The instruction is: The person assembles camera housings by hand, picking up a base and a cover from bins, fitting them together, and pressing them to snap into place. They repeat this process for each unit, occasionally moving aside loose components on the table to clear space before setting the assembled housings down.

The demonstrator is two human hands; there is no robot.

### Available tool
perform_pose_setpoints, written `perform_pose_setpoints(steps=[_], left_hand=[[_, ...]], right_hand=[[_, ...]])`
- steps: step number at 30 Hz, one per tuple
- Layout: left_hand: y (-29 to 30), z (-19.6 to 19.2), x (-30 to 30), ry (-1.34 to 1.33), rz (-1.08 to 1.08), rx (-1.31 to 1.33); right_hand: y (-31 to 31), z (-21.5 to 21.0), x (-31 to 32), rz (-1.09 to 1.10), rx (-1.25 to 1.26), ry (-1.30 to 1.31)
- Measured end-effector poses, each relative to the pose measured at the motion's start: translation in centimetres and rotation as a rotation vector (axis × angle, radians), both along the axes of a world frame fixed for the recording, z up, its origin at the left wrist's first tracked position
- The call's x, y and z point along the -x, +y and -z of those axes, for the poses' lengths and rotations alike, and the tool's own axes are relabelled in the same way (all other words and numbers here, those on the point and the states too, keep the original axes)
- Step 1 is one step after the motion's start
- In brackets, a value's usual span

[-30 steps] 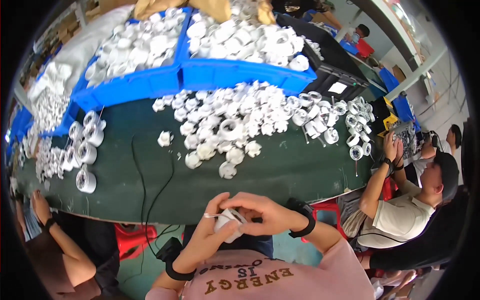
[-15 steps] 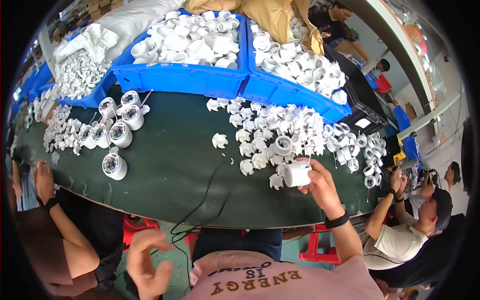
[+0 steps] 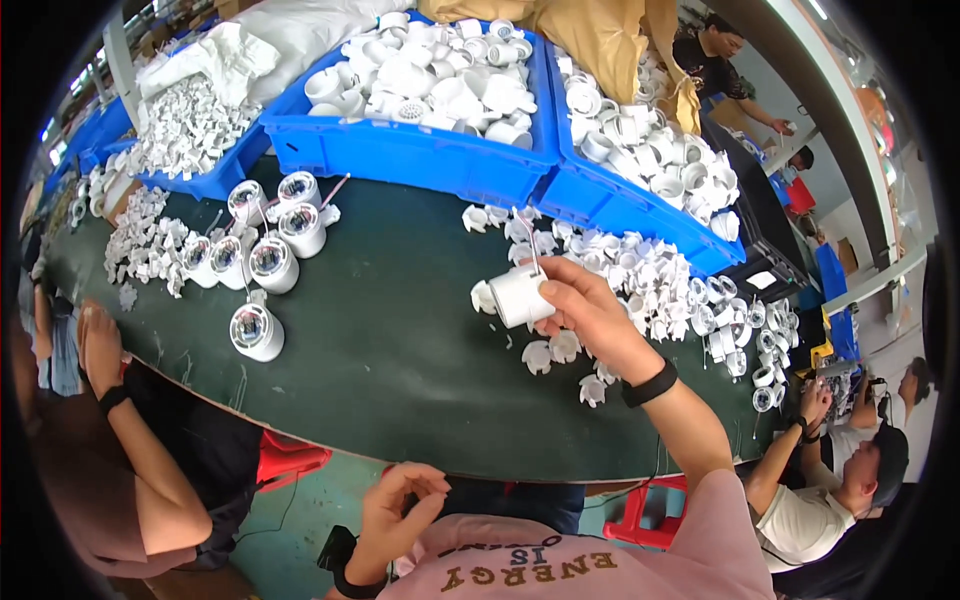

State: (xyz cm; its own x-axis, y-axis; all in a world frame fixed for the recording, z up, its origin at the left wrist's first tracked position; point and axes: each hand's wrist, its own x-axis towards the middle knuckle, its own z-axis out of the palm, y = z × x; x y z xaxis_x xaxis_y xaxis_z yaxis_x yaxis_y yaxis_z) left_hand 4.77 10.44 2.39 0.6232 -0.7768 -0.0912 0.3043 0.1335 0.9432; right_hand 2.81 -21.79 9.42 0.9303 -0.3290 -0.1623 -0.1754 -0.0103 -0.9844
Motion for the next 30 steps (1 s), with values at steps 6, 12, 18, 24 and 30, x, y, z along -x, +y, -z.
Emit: perform_pose_setpoints(steps=[6, 12, 18, 24, 30], left_hand=[[-3.6, -2.6, -4.3, -0.209, 0.06, -0.022], [-12.4, -10.5, -11.8, -0.988, -0.076, 0.075], [-23.9, -9.1, -25.1, -1.457, -0.567, -0.347], [-29.3, -7.2, -30.4, -1.393, -0.49, -0.673], [-30.6, -4.9, -32.3, -1.457, -0.565, -0.457]], right_hand=[[-3.5, -4.0, -3.2, 0.165, 0.052, -0.189], [-4.8, -3.0, -3.3, 0.183, -0.096, -0.195], [-5.9, -7.0, 0.7, 0.156, 0.126, -0.065], [-9.7, -14.1, 10.5, 0.256, 0.544, 0.316], [-15.4, -29.2, 20.9, 0.636, 0.835, 0.447]])
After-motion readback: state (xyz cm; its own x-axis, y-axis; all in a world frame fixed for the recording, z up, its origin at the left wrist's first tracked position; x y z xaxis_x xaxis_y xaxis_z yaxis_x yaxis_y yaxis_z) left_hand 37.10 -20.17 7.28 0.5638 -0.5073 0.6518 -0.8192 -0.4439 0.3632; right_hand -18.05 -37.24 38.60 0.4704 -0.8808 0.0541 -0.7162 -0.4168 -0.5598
